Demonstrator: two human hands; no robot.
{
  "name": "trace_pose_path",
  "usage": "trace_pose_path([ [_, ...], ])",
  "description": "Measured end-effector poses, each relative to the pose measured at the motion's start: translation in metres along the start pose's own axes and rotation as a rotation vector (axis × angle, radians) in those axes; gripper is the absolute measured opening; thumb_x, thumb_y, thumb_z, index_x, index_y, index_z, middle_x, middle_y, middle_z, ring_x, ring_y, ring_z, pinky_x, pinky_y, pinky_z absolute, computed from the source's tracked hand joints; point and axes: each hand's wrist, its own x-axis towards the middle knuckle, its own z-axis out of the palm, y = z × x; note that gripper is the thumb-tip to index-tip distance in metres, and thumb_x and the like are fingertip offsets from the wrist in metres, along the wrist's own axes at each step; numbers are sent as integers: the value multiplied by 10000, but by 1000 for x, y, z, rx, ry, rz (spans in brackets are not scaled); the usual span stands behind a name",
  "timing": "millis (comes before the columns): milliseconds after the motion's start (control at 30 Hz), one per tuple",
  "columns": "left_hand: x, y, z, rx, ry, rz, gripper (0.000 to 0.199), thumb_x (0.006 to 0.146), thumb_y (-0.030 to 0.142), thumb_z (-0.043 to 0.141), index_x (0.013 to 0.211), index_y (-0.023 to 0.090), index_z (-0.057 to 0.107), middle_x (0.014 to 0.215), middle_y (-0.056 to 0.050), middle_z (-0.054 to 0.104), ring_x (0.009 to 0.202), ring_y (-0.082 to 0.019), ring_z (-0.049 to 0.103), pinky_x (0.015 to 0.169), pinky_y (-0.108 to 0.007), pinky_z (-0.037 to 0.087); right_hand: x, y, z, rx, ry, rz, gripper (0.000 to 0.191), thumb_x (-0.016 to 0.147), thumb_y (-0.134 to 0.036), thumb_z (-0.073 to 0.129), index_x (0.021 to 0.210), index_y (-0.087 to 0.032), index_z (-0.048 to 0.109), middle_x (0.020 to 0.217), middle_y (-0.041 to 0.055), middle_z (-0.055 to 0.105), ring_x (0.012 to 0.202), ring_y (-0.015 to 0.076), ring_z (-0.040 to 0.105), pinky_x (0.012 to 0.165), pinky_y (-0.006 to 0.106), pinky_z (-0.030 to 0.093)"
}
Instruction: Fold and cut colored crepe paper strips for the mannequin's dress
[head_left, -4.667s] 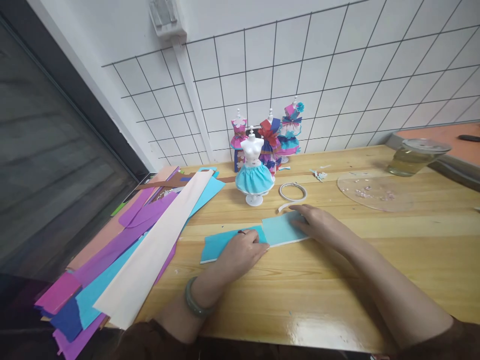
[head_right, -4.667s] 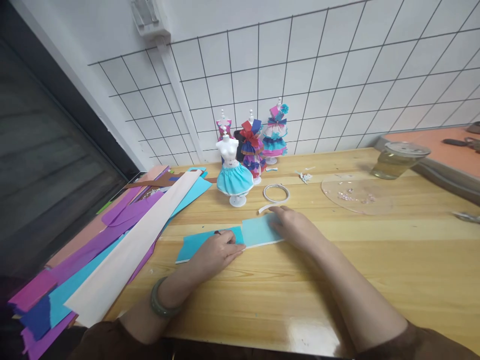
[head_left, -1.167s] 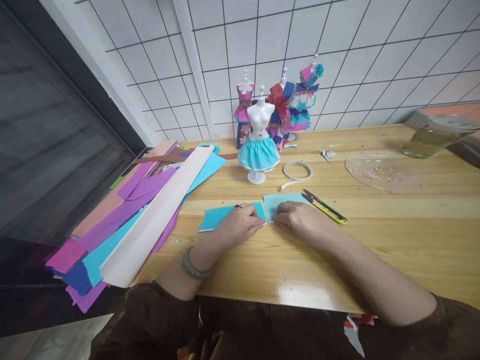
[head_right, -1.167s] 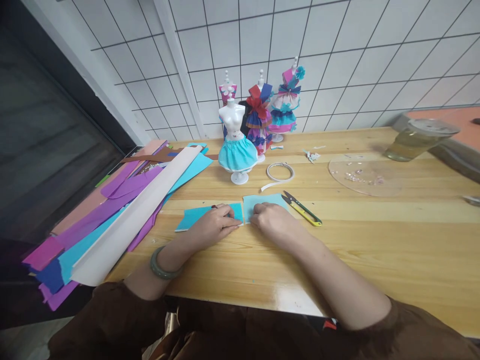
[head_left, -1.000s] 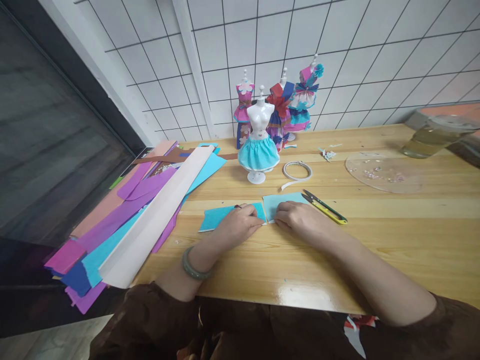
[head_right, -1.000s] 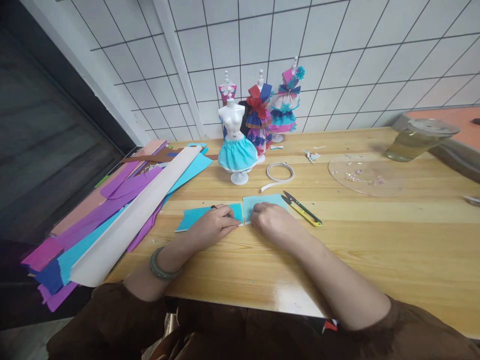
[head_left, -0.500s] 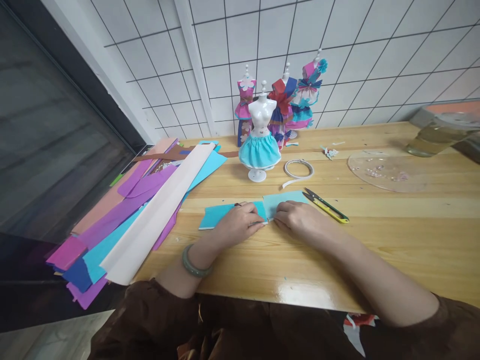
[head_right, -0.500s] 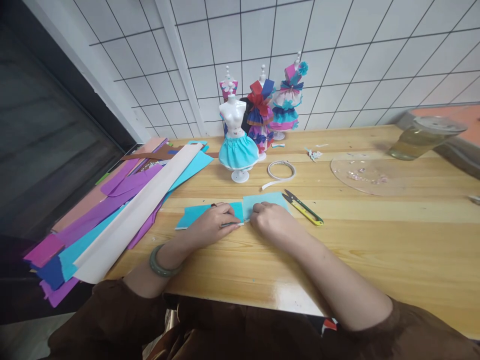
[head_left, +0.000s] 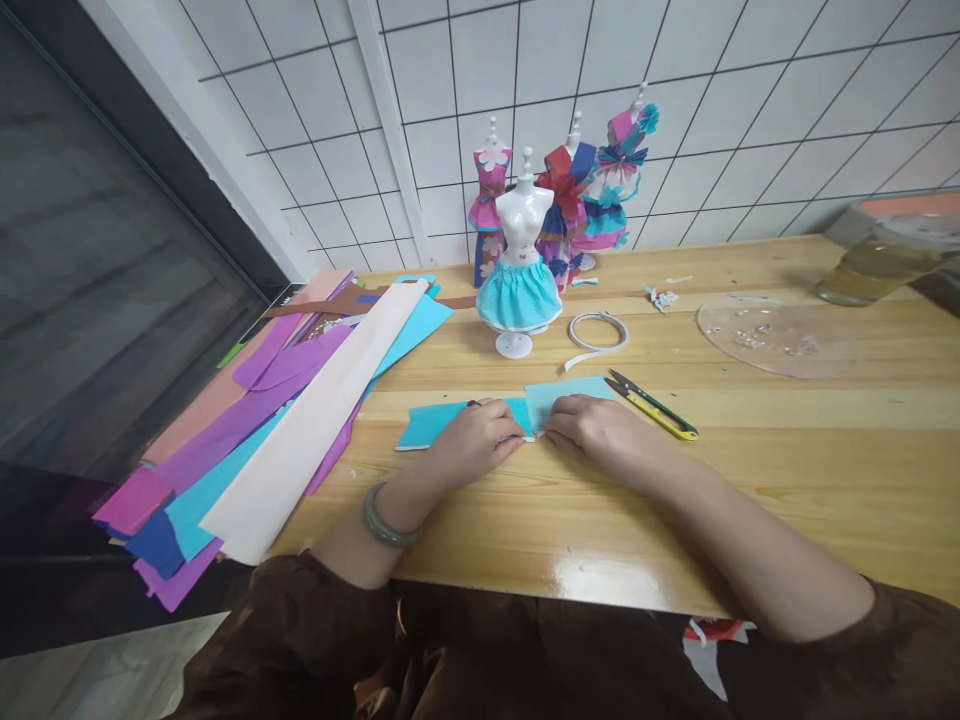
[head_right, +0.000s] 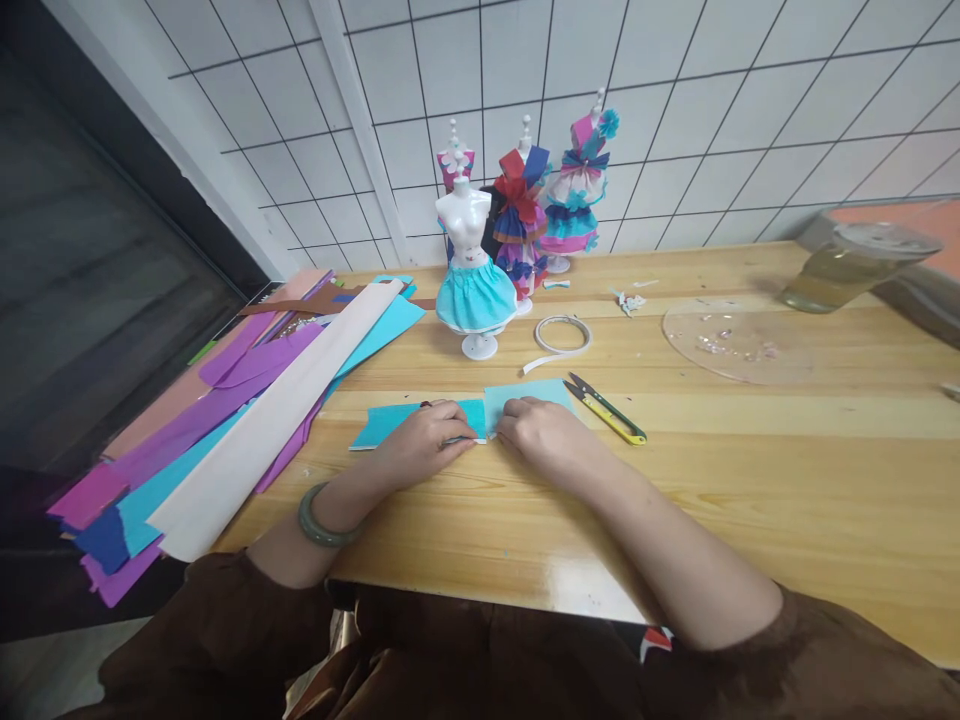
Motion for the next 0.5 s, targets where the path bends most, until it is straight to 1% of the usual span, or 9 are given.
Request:
trace_pose_path([
  [133,0,0,0,-12,2,-6,232,881,277,466,864,168,670,863,-53,581,856,-156,535,803,-291,413,-2,5,-1,65,16,24,247,883,-178,412,806,-151,646,782,71,613,717,158,553,635,261,366],
  [267,-1,-1,1,-7,-3,12,234,872,318,484,908,169,661,878,-54,576,874,-161,533,815,-295,410,-4,7,-3,122,5,-1,216,856,-159,436,855,-159,652,825,71,615,743,156,561,655,257,382],
  [367,-1,-1,1,0,-6,13,227,870,320,489,918,174,655,891,-50,573,878,-158,534,821,-295,404,-3,4,-2,69,-2,10,210,843,-143,449,881,-147,655,843,88,618,781,176,566,676,270,387],
  [500,-1,0,1,12,-3,7,206,862,313,503,894,181,658,885,-47,569,870,-159,530,820,-301,399,1,-1,-2,-30,-16,14,226,860,-139,432,809,-130,652,805,99,619,772,188,559,686,287,380],
])
